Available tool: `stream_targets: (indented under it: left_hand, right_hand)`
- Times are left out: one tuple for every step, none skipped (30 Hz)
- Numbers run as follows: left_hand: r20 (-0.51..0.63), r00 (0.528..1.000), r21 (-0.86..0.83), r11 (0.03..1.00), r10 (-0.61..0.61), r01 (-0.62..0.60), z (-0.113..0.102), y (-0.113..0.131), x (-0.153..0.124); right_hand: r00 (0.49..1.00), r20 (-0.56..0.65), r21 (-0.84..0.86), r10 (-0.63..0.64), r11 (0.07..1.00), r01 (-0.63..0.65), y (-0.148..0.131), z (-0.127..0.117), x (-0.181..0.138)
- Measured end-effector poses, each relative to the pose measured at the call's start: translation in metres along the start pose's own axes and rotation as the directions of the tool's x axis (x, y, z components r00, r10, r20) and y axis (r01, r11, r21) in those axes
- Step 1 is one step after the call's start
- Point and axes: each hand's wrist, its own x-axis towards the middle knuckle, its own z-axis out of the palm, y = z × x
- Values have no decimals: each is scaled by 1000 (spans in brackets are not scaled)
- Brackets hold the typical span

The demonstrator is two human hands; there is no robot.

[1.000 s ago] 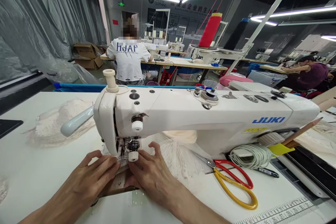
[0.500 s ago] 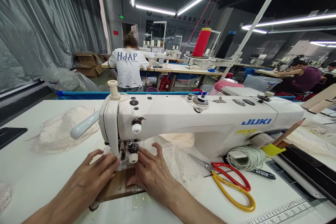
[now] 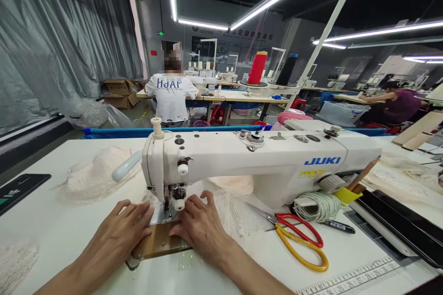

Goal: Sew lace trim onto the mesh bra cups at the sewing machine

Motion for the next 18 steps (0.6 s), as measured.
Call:
stream_targets:
  left_hand:
    - [31, 999, 8, 1000, -17, 17, -6, 8, -10]
    - [62, 998, 1, 999, -32, 32, -13, 16, -20]
    - [77, 996, -33, 999, -39, 41, -21, 24, -31]
    - [77, 996, -86, 995, -37, 43, -30, 31, -42]
    - [62, 998, -146, 988, -33, 42, -39, 35, -50]
    - [34, 998, -205, 977, -46, 52, -46, 36, -57]
    - [11, 996, -254, 964, -84, 84, -52, 33, -60]
    - [12, 992, -278, 953, -126, 124, -56, 27, -62]
    - [23, 976, -286, 934, -215, 213, -57, 18, -61]
    - [78, 948, -297, 900, -309, 318, -56, 8, -59]
    - [156, 928, -331, 867, -339, 373, -53, -2, -56]
    - [245, 894, -378, 812, -376, 445, -50, -11, -53]
    - [323, 857, -417, 752, -402, 510, -46, -18, -50]
    - [364, 838, -442, 717, -406, 539, -43, -23, -49]
    - [393, 823, -462, 686, -410, 562, -42, -25, -48]
    - [403, 818, -476, 670, -410, 570, -42, -25, -48]
    - [402, 819, -488, 662, -408, 569, -43, -25, -50]
    - [402, 819, -500, 651, -410, 571, -46, -23, -52]
  right_hand:
    - [1000, 5, 23, 22, 1000, -22, -3, 0, 0]
    - [999, 20, 52, 48, 997, -49, -7, -1, 1]
    - [996, 45, 88, 74, 993, -78, -11, -2, 1]
    - [992, 76, 128, 99, 986, -108, -16, -3, 1]
    - [987, 115, 173, 116, 976, -135, -22, -5, 0]
    - [980, 155, 218, 126, 963, -159, -28, -6, 0]
    - [972, 194, 257, 132, 950, -180, -35, -8, 0]
    - [964, 228, 288, 135, 937, -199, -42, -9, 0]
    - [956, 257, 310, 139, 925, -218, -49, -10, 1]
    - [947, 285, 325, 148, 914, -241, -56, -10, 2]
    - [938, 308, 333, 162, 905, -266, -64, -9, 3]
    - [929, 323, 338, 178, 895, -289, -71, -7, 4]
    - [923, 333, 342, 193, 887, -309, -78, -4, 5]
    - [918, 339, 343, 208, 881, -326, -84, -1, 6]
    - [912, 344, 340, 223, 876, -342, -89, 3, 8]
    - [907, 349, 338, 237, 870, -358, -93, 7, 9]
    - [901, 354, 340, 252, 862, -375, -97, 10, 10]
    - [892, 363, 350, 270, 847, -400, -99, 12, 10]
